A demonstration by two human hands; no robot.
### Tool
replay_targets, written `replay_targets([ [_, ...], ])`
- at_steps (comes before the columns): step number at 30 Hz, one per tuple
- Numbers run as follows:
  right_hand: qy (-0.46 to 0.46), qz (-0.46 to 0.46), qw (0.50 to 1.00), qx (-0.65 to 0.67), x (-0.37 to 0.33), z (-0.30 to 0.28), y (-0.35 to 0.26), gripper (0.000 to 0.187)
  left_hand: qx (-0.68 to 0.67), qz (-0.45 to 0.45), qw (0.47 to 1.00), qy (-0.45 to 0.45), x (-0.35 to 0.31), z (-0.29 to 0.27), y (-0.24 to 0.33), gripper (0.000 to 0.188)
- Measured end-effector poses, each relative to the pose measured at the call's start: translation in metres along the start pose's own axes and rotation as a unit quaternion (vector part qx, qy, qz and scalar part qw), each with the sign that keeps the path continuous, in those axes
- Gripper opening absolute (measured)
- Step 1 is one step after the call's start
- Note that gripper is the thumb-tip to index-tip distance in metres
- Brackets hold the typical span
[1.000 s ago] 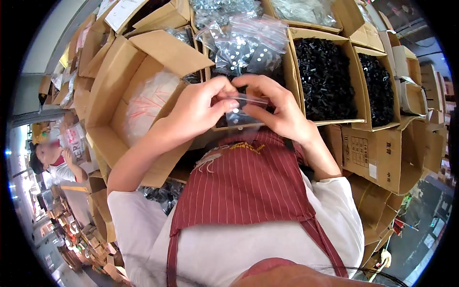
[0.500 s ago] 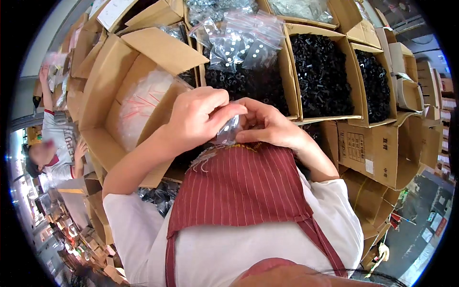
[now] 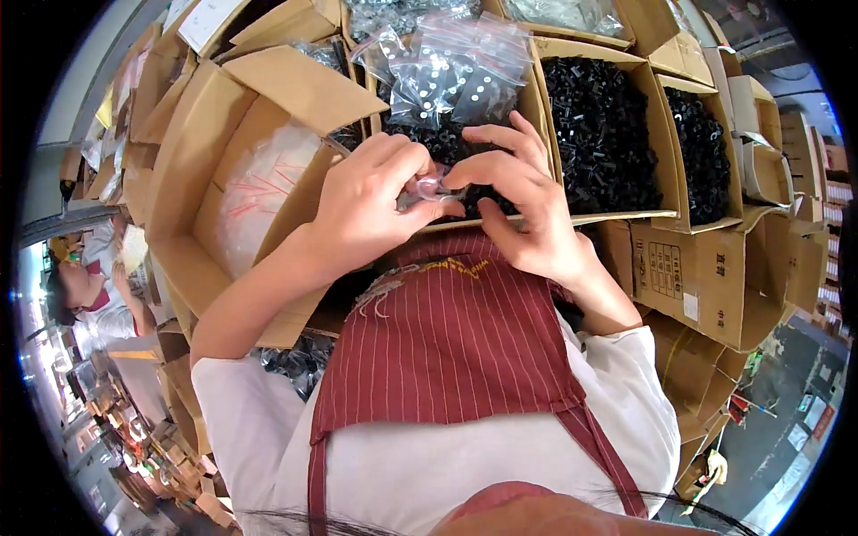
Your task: Counting and placing small black plastic parts into clear plastic bags from a large box.
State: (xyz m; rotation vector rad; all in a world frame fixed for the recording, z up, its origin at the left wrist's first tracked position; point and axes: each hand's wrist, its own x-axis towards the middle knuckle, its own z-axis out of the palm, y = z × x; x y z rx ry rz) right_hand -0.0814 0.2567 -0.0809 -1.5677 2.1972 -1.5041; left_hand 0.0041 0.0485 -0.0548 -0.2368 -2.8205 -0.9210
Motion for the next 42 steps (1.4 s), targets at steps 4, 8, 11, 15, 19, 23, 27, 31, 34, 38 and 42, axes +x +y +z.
replay_targets([
  [4, -0.067, 0.011, 0.997, -0.043, 0.0, 0.007, 0.003, 0.058, 0.077, 0.073, 0.993, 0.058, 0.005, 0.005, -0.003, 0.038],
  [8, -0.086, -0.032, 0.989, -0.113, 0.008, 0.008, -0.003, 0.057, 0.142, 0.079, 0.983, 0.081, 0.005, 0.012, -0.012, 0.045],
  [11, -0.061, -0.053, 0.997, 0.004, 0.024, 0.004, 0.001, 0.05, 0.144, 0.044, 0.989, 0.012, 0.007, 0.006, -0.024, 0.037],
  [15, 0.024, 0.102, 0.994, 0.016, 0.029, 0.041, 0.071, 0.019, -0.224, -0.092, 0.97, 0.027, 0.013, -0.001, -0.043, 0.026],
  [19, -0.227, 0.097, 0.952, -0.184, -0.003, 0.088, 0.121, 0.041, -0.361, -0.129, 0.923, 0.025, 0.025, -0.011, -0.04, 0.027],
  [23, -0.282, 0.123, 0.934, -0.18, -0.016, 0.088, 0.099, 0.041, -0.39, -0.147, 0.909, -0.007, 0.023, -0.017, -0.039, 0.026],
  [27, -0.402, 0.189, 0.884, -0.143, -0.011, 0.066, 0.099, 0.044, -0.403, -0.134, 0.904, -0.043, 0.02, -0.011, -0.047, 0.026],
  [31, -0.237, 0.148, 0.936, -0.213, -0.009, 0.052, 0.094, 0.049, -0.407, -0.151, 0.899, -0.057, 0.02, -0.008, -0.047, 0.025],
  [34, -0.144, 0.215, 0.959, -0.117, -0.003, 0.041, 0.094, 0.046, -0.403, -0.15, 0.902, -0.041, 0.02, -0.006, -0.045, 0.024],
  [38, -0.127, 0.473, 0.845, 0.213, -0.002, 0.022, 0.1, 0.047, -0.399, -0.157, 0.903, -0.036, 0.02, -0.006, -0.044, 0.024],
  [42, -0.085, 0.483, 0.659, 0.571, -0.011, 0.008, 0.101, 0.051, -0.409, -0.166, 0.897, -0.026, 0.02, -0.008, -0.042, 0.024],
])
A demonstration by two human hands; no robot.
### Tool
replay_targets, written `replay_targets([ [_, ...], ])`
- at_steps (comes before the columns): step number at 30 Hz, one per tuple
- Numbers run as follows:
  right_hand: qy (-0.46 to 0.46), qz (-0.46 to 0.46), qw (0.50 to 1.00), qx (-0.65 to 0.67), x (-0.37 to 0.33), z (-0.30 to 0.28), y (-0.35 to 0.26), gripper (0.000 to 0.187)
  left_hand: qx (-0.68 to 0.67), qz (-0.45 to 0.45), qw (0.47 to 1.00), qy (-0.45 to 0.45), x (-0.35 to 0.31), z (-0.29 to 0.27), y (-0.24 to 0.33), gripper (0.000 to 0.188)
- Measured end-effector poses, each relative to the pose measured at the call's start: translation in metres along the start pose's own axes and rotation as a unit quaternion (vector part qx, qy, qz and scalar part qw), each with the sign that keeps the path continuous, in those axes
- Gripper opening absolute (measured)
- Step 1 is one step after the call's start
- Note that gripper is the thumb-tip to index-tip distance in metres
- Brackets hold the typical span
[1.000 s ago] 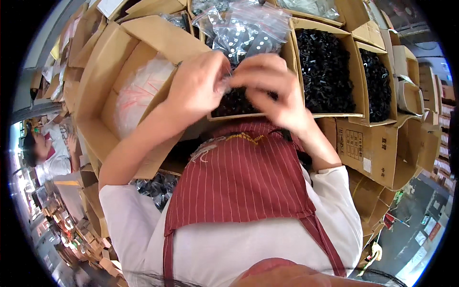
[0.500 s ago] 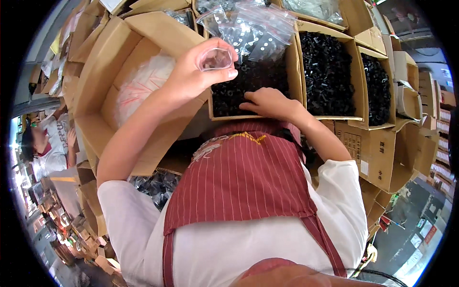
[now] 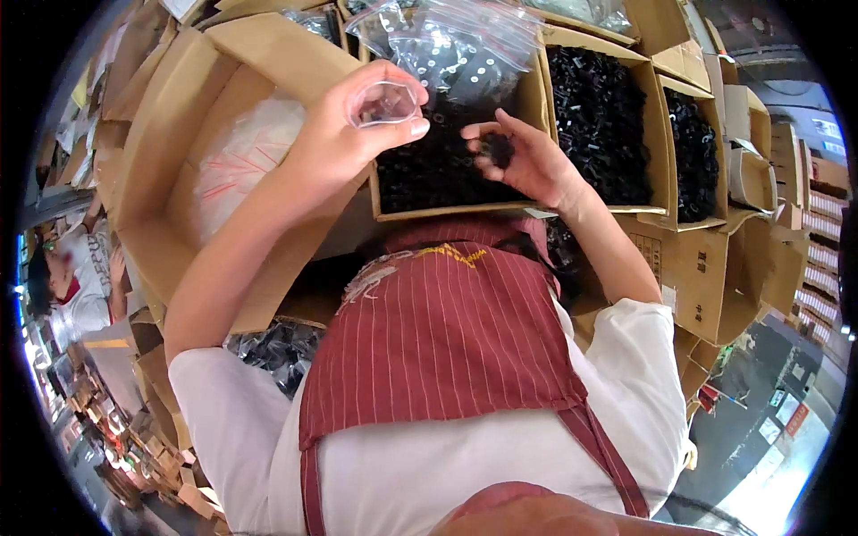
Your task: Counting and placing small black plastic parts into clear plastic bags from a large box.
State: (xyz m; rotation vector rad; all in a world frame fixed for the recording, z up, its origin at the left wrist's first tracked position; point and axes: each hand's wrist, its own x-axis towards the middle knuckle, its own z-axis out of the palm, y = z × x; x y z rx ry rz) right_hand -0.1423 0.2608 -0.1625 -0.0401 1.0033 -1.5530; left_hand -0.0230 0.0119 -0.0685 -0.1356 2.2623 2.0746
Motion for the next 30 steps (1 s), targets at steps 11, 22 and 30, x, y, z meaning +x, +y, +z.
replay_targets([
  [11, -0.094, -0.055, 0.964, 0.243, -0.018, 0.04, -0.001, 0.056, 0.002, 0.006, 1.0, 0.013, 0.002, -0.001, -0.006, 0.02],
  [22, -0.107, -0.059, 0.974, 0.19, -0.024, 0.044, -0.002, 0.071, -0.002, 0.009, 1.0, 0.011, 0.001, 0.0, -0.002, 0.019],
  [30, -0.115, -0.056, 0.976, 0.177, -0.027, 0.05, -0.007, 0.062, -0.006, 0.016, 1.0, 0.013, 0.001, 0.0, -0.005, 0.019],
])
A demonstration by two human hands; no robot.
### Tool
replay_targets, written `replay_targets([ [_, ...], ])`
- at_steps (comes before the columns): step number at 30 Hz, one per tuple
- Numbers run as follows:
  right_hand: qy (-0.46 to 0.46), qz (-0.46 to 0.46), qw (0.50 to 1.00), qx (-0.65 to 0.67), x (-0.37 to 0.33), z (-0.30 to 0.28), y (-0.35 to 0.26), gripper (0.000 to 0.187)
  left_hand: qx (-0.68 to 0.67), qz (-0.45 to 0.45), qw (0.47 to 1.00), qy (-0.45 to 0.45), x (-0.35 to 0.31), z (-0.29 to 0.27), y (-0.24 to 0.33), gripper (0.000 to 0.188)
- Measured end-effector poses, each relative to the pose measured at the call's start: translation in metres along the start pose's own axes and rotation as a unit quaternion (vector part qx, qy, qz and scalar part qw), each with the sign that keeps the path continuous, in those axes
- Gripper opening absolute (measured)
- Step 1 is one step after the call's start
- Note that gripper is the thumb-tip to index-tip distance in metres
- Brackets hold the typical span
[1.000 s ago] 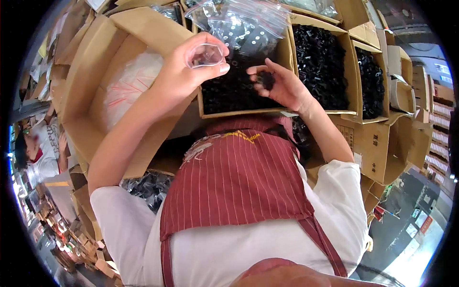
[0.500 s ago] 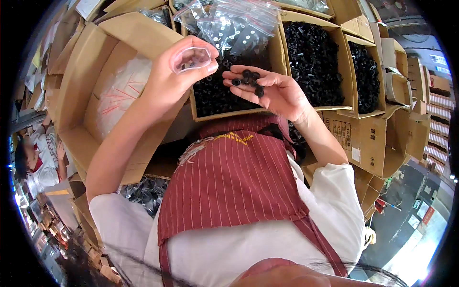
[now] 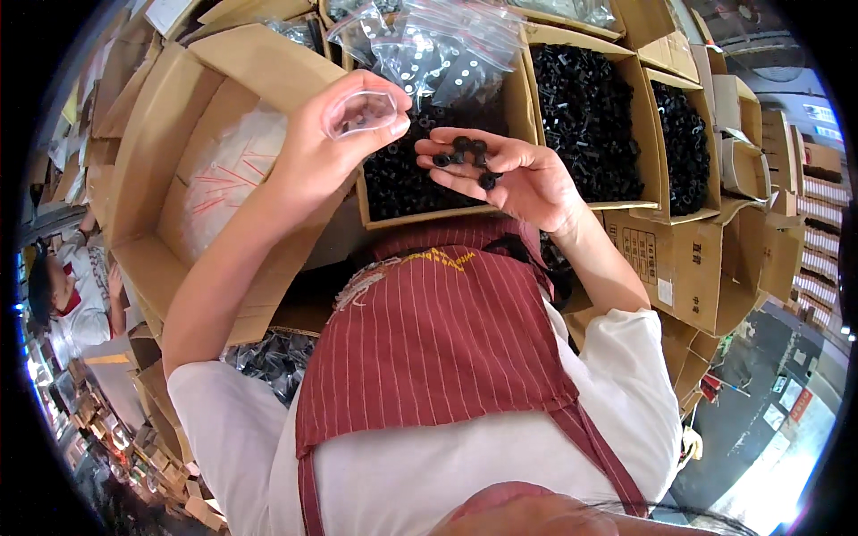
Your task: Counting and placing small black plastic parts into clear plastic bags from a large box.
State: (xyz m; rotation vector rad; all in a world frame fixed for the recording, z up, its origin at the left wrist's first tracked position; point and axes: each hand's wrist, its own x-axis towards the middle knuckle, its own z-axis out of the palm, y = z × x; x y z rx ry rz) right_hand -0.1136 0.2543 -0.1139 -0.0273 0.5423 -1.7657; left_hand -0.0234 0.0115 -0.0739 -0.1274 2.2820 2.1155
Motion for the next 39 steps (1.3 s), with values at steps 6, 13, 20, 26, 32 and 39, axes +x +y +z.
replay_targets([
  [6, 0.048, -0.02, 0.993, -0.103, 0.002, 0.004, 0.003, 0.052, 0.011, -0.001, 1.0, -0.013, 0.0, 0.0, 0.0, 0.02],
  [13, 0.078, -0.009, 0.995, -0.068, 0.004, 0.0, 0.004, 0.037, -0.007, -0.012, 1.0, -0.022, 0.0, 0.0, 0.0, 0.02],
  [20, 0.136, -0.007, 0.976, -0.173, 0.005, -0.002, 0.004, 0.029, 0.005, 0.004, 1.0, -0.031, 0.0, -0.001, 0.0, 0.019],
  [26, 0.16, -0.087, 0.922, -0.342, 0.006, -0.024, 0.005, 0.034, 0.0, 0.003, 0.999, -0.036, 0.0, 0.0, -0.001, 0.018],
  [32, 0.17, -0.098, 0.937, -0.291, 0.004, -0.021, -0.002, 0.036, 0.007, 0.004, 0.999, -0.034, -0.002, 0.0, -0.002, 0.018],
  [39, 0.185, -0.122, 0.928, -0.299, 0.003, -0.027, -0.008, 0.036, 0.008, 0.01, 0.999, -0.034, -0.002, 0.001, 0.0, 0.018],
])
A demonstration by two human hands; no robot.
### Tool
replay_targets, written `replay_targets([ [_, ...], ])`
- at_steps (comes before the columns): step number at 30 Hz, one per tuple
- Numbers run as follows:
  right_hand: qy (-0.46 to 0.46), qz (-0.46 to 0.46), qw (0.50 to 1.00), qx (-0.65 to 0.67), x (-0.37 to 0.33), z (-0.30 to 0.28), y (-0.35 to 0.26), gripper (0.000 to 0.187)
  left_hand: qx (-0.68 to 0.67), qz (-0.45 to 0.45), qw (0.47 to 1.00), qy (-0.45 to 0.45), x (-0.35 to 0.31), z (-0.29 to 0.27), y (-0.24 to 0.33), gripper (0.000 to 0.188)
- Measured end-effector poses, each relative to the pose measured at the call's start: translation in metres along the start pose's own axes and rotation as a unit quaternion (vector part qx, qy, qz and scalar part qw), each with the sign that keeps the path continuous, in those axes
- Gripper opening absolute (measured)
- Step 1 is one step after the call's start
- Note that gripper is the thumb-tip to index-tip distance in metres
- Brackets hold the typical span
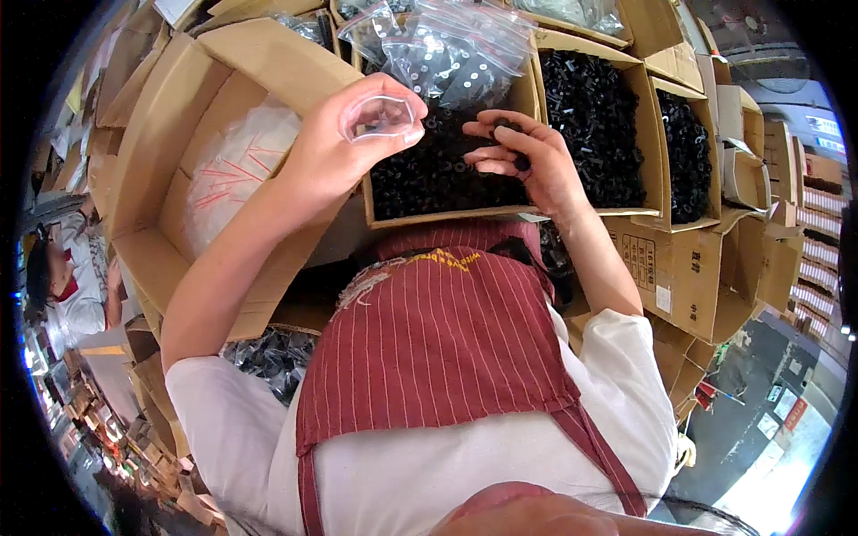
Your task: Counting and placing small black plastic parts into clear plastic bags from a large box.
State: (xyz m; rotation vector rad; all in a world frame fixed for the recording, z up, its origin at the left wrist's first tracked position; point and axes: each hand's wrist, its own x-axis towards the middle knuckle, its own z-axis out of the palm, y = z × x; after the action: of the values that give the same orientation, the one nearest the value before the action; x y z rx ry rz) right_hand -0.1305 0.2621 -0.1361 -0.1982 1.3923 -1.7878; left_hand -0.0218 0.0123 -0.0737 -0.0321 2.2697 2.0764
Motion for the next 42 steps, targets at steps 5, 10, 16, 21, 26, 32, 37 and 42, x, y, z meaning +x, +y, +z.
replay_targets([
  [5, -0.061, 0.059, 0.971, 0.223, -0.005, 0.013, -0.014, 0.043, -0.013, -0.021, 1.0, 0.012, 0.002, -0.002, -0.003, 0.02],
  [10, -0.139, 0.083, 0.922, 0.352, -0.013, 0.03, -0.026, 0.058, -0.02, -0.017, 0.999, 0.022, 0.002, -0.001, -0.002, 0.022],
  [16, -0.19, 0.069, 0.925, 0.32, -0.016, 0.036, -0.029, 0.066, -0.026, -0.025, 0.999, 0.02, 0.002, 0.0, -0.002, 0.019],
  [21, -0.191, 0.06, 0.928, 0.313, -0.015, 0.035, -0.027, 0.073, -0.02, -0.018, 0.999, 0.02, 0.002, 0.0, -0.002, 0.018],
  [26, -0.195, 0.071, 0.922, 0.326, -0.013, 0.034, -0.026, 0.077, -0.005, -0.016, 1.0, 0.018, 0.001, 0.0, -0.005, 0.021],
  [32, -0.176, 0.086, 0.929, 0.313, -0.011, 0.037, -0.028, 0.077, -0.012, -0.016, 1.0, 0.017, 0.0, 0.001, -0.009, 0.023],
  [37, -0.173, 0.064, 0.931, 0.314, -0.012, 0.039, -0.029, 0.074, -0.007, -0.029, 0.999, 0.015, 0.001, 0.002, -0.006, 0.025],
  [42, -0.151, 0.084, 0.928, 0.329, -0.014, 0.04, -0.034, 0.066, 0.001, -0.03, 0.999, 0.014, 0.001, 0.003, -0.007, 0.026],
])
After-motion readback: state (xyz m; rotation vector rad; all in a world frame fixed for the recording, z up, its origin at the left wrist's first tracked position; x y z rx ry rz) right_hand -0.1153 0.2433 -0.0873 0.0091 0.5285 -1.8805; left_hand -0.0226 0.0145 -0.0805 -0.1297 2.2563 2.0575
